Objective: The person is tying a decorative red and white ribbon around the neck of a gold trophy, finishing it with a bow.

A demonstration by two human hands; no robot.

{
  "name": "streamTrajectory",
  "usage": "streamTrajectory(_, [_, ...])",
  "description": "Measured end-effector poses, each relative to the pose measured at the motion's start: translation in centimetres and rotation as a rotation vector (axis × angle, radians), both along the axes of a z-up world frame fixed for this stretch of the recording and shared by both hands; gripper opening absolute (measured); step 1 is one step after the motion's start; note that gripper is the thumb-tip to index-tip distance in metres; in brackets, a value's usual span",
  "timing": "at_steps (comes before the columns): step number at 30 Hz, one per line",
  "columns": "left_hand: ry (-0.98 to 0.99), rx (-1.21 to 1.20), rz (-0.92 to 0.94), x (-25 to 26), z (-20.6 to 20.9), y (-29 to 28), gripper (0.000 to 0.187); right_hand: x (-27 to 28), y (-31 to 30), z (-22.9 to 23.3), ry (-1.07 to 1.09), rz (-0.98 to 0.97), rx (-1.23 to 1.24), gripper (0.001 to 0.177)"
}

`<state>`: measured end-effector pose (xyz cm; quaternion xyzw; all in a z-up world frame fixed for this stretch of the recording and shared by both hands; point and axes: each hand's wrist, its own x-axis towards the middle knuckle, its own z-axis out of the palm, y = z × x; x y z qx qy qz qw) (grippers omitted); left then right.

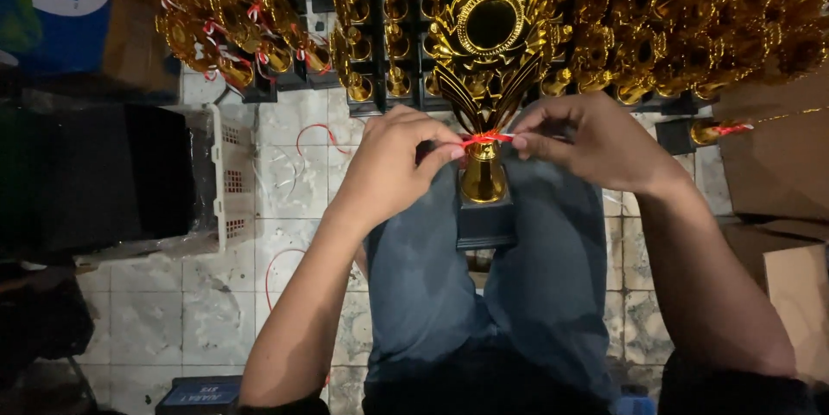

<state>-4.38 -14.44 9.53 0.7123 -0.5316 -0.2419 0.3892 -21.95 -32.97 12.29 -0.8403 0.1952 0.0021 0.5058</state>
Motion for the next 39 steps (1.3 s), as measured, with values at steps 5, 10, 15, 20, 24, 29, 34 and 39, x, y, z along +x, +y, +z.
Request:
streamTrajectory(5, [-0.103, -0.011, -0.005, 0.4, -1.2, 0.3, 0.004, 0.2, 0.2, 0.2, 0.033, 0.013, -0.145, 0.013])
streamTrajectory(10, [-0.22, -0.055, 0.004, 0.6, -2.0, 0.5, 0.007, 0.6, 1.0, 0.7, 0.046, 0.062, -0.311, 0.014])
streamTrajectory(15, [-0.304, -0.108, -0.013, 0.7, -0.3, 0.6, 0.012, -0.1, 0.6, -1.0, 0.029, 0.2, -0.728, 0.008])
streamTrajectory(20, [-0.298, -0.098, -0.034, 0.8, -0.3, 0.5, 0.013, 0.0, 0.8, -1.2, 0.05, 0.256, -0.805, 0.007])
streamTrajectory(24, [-0.27, -0.094, -0.026, 0.9, -0.8, 0.7, 0.013, 0.0, 0.7, -1.0, 0.03, 0.301, -0.86, 0.009])
streamTrajectory(29, [-0.238, -0.086, -0.016, 1.0, -1.1, 1.1, 0.012, -0.1, 0.5, -1.5, 0.019, 0.357, -0.986, 0.01])
streamTrajectory(34, [-0.216, -0.086, 0.002, 0.9, -1.2, 0.8, 0.008, -0.7, 0.4, -1.0, 0.028, 0.439, -1.115, 0.004])
streamTrajectory(39, [-0.12, -0.09, -0.03, -0.1, -0.3, 0.9, 0.015, -0.9, -0.3, -1.5, 0.041, 0.402, -1.082, 0.006])
